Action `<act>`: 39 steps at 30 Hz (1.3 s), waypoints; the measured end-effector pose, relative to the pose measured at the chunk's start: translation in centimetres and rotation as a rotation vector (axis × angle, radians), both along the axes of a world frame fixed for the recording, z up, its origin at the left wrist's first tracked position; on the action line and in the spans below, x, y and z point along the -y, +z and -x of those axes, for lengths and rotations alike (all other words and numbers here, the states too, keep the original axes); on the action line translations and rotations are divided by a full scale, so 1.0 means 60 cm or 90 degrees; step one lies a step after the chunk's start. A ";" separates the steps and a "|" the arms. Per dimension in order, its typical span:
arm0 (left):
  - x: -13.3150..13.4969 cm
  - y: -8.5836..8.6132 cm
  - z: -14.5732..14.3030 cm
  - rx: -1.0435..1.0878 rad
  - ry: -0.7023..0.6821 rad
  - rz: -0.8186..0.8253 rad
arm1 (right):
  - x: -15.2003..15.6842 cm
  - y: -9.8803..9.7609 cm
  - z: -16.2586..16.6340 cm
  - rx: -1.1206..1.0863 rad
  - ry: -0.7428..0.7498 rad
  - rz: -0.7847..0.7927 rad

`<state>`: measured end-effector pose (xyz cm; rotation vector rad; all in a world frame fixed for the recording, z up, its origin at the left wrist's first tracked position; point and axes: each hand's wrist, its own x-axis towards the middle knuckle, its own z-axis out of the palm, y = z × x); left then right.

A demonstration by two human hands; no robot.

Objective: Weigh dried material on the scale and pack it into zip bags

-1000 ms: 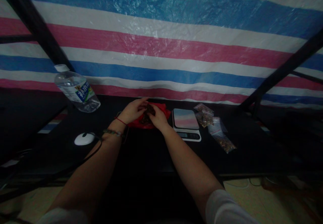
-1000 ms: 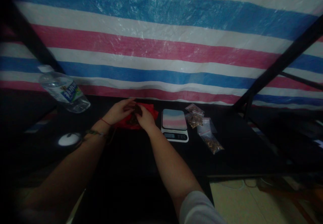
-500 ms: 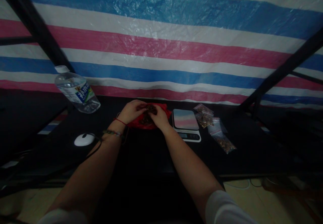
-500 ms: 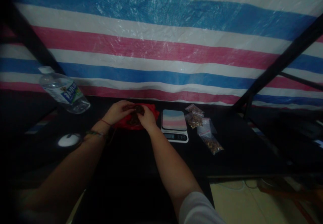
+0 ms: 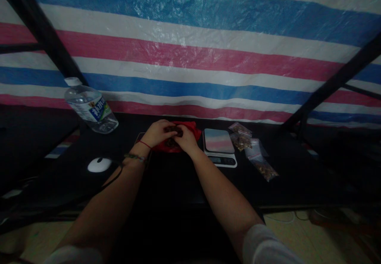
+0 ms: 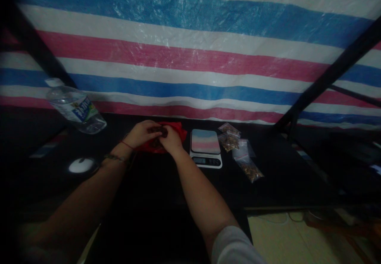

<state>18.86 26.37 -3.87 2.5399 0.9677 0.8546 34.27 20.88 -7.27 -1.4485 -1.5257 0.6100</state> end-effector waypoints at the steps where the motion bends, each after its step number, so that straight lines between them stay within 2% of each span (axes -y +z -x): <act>1: 0.000 0.000 0.000 0.006 0.006 -0.003 | 0.000 0.001 0.000 0.000 -0.005 -0.002; 4: -0.002 0.004 0.005 0.028 0.026 -0.017 | 0.001 0.005 0.002 -0.006 -0.006 -0.013; 10: -0.005 0.015 0.021 0.073 0.206 0.018 | 0.012 0.031 0.011 0.007 -0.054 -0.076; 15: 0.002 0.022 0.020 0.025 0.193 0.045 | 0.038 0.074 -0.007 0.022 -0.079 -0.102; 19: 0.009 0.023 0.013 -0.018 0.150 0.046 | 0.061 0.084 -0.058 0.047 -0.105 -0.115; 23: 0.008 0.018 0.010 -0.037 0.144 0.042 | 0.086 0.066 -0.135 0.074 -0.145 -0.094; 30: 0.001 0.010 0.011 -0.062 0.135 0.014 | 0.121 0.012 -0.273 0.174 -0.218 -0.043; 34: -0.001 0.003 0.007 -0.079 0.049 0.026 | 0.125 -0.013 -0.304 0.232 -0.266 -0.034; 39: 0.000 -0.004 -0.002 -0.134 -0.064 0.053 | 0.130 -0.028 -0.308 0.239 -0.284 -0.023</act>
